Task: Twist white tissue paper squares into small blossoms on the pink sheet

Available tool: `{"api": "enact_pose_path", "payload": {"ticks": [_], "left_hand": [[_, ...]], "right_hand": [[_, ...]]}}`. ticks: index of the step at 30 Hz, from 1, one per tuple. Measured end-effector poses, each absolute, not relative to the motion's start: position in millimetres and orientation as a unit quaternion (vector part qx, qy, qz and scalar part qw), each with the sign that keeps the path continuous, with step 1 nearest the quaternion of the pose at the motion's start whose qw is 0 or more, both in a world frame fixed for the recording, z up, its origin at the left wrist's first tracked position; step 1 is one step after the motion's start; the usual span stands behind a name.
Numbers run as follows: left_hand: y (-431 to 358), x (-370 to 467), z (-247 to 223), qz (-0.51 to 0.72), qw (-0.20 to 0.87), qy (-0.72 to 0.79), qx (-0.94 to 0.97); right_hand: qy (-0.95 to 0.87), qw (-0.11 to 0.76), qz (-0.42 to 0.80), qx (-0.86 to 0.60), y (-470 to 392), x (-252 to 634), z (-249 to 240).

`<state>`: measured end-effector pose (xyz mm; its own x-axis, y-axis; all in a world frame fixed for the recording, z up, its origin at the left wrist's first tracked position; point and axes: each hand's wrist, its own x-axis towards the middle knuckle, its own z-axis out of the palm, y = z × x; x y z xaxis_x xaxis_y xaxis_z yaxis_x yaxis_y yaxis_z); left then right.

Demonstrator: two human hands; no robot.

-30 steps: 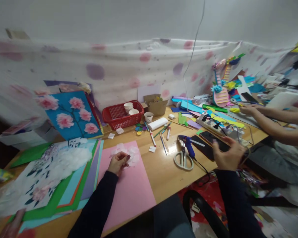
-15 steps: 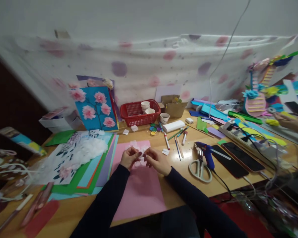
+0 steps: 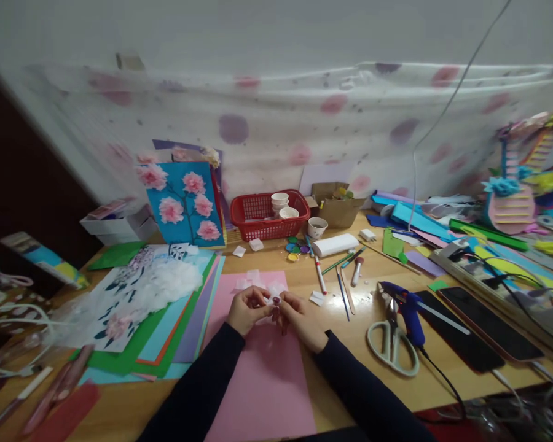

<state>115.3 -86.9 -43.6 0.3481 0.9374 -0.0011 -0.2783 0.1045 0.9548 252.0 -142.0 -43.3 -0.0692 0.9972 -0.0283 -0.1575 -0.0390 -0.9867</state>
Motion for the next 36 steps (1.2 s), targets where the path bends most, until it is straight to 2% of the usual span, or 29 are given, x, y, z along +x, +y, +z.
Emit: {"api": "enact_pose_path", "payload": {"ticks": [21,29,36], "left_hand": [[-80.0,108.9,-48.5,0.507,0.615,0.390,0.461],[-62.7,96.9,-52.5,0.573,0.559,0.413,0.434],[-66.9,96.3,-49.6,0.550,0.466,0.443,0.533]], "right_hand": [[-0.524,0.513,0.459,-0.502,-138.9,255.5,-47.9],[-0.530,0.534,0.279,-0.596,-134.5,273.1,-50.4],[-0.626,0.468,0.164,-0.602,-133.4,297.6,-43.2]]}}
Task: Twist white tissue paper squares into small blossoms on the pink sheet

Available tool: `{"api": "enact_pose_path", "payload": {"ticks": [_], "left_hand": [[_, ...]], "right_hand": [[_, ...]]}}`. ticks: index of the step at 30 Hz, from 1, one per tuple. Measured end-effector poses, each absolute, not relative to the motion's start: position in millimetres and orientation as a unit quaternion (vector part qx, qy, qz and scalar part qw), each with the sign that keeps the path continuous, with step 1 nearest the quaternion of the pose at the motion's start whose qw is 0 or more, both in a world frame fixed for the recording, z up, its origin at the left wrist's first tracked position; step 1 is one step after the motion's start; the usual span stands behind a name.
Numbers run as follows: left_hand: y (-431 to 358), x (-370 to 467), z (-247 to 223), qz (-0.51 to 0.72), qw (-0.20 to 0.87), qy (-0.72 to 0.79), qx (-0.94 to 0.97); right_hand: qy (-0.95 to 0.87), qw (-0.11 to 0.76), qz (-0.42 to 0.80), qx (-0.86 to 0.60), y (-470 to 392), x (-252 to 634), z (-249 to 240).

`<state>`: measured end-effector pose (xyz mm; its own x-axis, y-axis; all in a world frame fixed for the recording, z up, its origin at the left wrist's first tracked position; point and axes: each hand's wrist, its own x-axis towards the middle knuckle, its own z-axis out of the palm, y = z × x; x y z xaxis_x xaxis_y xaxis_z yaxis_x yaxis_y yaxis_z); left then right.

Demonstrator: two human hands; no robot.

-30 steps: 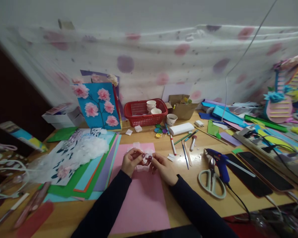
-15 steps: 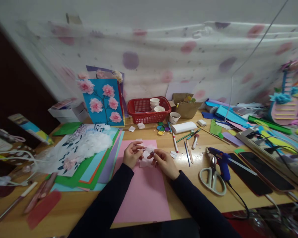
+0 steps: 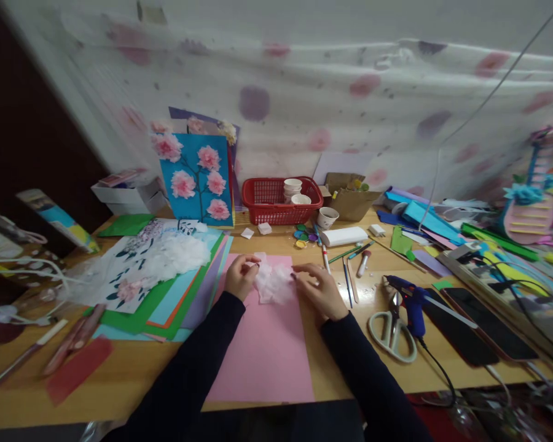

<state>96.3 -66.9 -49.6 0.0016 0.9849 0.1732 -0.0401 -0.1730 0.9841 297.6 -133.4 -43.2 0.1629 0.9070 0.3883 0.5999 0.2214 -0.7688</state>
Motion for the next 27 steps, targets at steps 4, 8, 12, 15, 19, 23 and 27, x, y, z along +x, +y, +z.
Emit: {"api": "enact_pose_path", "payload": {"ticks": [4,8,12,15,19,23,27], "left_hand": [[-69.0,95.3,-48.8,0.569,0.369,0.464,0.570],[-68.0,93.8,-50.1,0.591,0.307,0.475,0.575],[-69.4,94.7,-50.6,0.600,0.293,0.467,0.580],[-74.5,95.8,-48.5,0.600,0.311,0.449,0.584],[-85.9,97.2,-41.3,0.611,0.354,0.416,0.572],[-92.6,105.1,-35.4,0.582,0.452,0.359,0.573],[-88.3,114.9,-40.0,0.517,0.563,0.321,0.560]], "right_hand": [[-0.567,0.474,0.031,-0.673,-140.3,332.5,-46.3],[-0.555,0.425,-0.023,-0.715,-148.9,351.9,-59.0],[-0.554,0.391,-0.021,-0.735,-150.5,348.2,-70.2],[-0.553,0.395,-0.006,-0.734,-149.5,345.9,-71.8],[-0.555,0.454,0.025,-0.697,-145.8,340.7,-60.3],[-0.590,0.521,0.125,-0.604,-131.3,311.2,-41.1],[-0.628,0.530,0.274,-0.499,-116.8,273.3,-35.8]]}}
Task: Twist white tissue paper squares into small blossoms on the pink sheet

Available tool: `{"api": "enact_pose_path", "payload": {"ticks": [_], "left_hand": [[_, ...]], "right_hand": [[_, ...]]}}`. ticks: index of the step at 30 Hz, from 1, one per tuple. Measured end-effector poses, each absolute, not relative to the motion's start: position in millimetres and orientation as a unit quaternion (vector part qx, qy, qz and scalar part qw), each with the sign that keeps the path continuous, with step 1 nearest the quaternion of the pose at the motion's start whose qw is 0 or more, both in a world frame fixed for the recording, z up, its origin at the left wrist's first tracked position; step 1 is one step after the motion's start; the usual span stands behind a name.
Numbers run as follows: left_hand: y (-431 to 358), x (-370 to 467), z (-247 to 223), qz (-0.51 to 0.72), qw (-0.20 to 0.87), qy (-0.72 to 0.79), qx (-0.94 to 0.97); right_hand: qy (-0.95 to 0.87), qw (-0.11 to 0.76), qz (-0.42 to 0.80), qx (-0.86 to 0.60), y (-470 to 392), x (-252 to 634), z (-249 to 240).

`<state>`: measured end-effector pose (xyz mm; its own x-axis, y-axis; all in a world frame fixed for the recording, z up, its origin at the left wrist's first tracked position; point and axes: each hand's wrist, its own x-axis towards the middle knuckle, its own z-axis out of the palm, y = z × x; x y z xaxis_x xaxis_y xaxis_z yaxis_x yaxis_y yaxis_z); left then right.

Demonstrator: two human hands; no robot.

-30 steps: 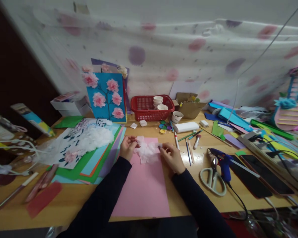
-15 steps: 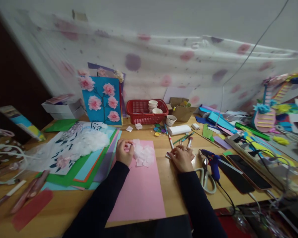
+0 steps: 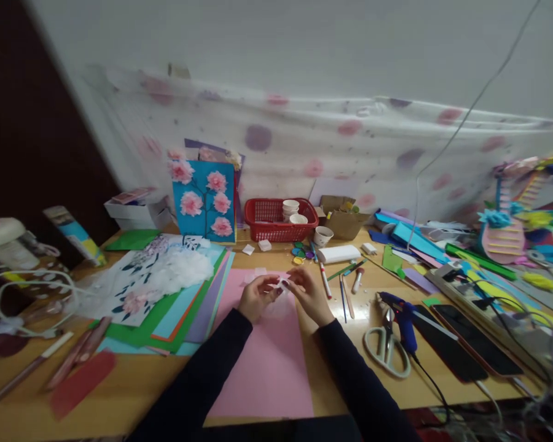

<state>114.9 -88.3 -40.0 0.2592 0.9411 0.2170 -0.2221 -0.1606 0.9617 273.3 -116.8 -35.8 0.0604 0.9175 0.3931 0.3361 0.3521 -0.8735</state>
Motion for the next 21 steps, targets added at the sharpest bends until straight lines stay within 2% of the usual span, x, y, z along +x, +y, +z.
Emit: {"api": "enact_pose_path", "payload": {"ticks": [7,13,21], "left_hand": [[-75.9,108.8,-54.1,0.493,0.632,0.336,0.494],[-75.8,108.1,-52.1,0.476,0.648,0.329,0.495],[-74.4,107.1,-58.4,0.477,0.645,0.329,0.498]], "right_hand": [[-0.570,0.553,0.425,-0.435,-118.3,259.8,-49.3],[-0.518,0.590,0.444,-0.433,-117.5,262.9,-48.1],[-0.496,0.593,0.461,-0.436,-117.2,262.3,-56.1]]}}
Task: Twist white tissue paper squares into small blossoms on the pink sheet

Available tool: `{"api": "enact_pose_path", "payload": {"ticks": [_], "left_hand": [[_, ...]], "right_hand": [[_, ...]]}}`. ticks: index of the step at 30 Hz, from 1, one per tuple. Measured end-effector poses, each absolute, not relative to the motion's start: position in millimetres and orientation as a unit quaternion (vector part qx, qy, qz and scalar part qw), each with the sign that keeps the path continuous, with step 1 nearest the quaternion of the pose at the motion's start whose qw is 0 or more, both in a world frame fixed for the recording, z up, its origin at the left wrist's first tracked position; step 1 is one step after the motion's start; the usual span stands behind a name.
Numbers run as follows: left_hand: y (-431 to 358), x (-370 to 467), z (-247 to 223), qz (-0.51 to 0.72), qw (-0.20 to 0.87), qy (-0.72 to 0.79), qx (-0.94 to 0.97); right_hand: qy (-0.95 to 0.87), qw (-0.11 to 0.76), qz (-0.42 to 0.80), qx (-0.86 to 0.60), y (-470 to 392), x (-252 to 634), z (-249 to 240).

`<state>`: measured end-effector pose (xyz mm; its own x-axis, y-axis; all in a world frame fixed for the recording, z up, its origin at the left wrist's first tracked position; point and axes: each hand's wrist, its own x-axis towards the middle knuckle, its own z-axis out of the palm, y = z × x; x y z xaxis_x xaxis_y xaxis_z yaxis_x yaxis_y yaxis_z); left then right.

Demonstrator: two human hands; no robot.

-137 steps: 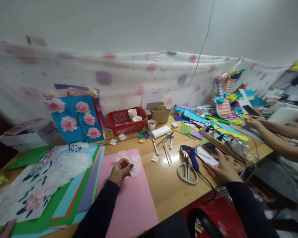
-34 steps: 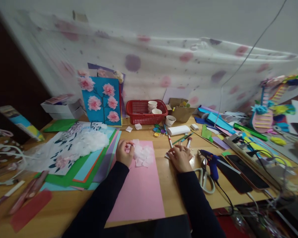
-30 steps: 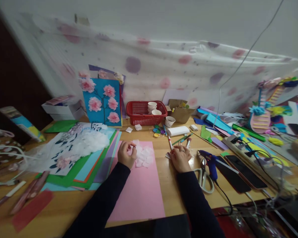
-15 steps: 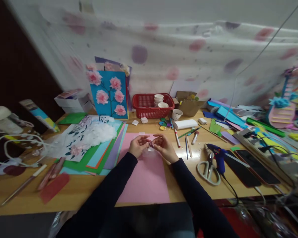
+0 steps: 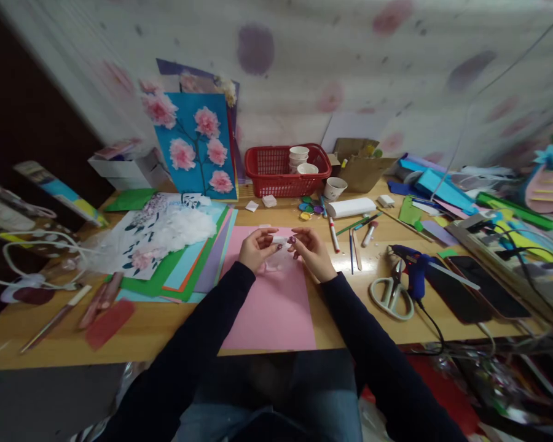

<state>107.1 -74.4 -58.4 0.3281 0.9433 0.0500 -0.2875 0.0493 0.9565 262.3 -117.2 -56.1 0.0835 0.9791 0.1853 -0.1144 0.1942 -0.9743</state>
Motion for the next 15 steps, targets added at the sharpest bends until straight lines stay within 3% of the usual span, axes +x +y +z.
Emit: {"api": "enact_pose_path", "payload": {"ticks": [15], "left_hand": [[-70.0,103.8,-60.0,0.469,0.628,0.329,0.527]], "right_hand": [[-0.529,0.576,0.476,-0.402,-119.4,263.2,-62.4]]}}
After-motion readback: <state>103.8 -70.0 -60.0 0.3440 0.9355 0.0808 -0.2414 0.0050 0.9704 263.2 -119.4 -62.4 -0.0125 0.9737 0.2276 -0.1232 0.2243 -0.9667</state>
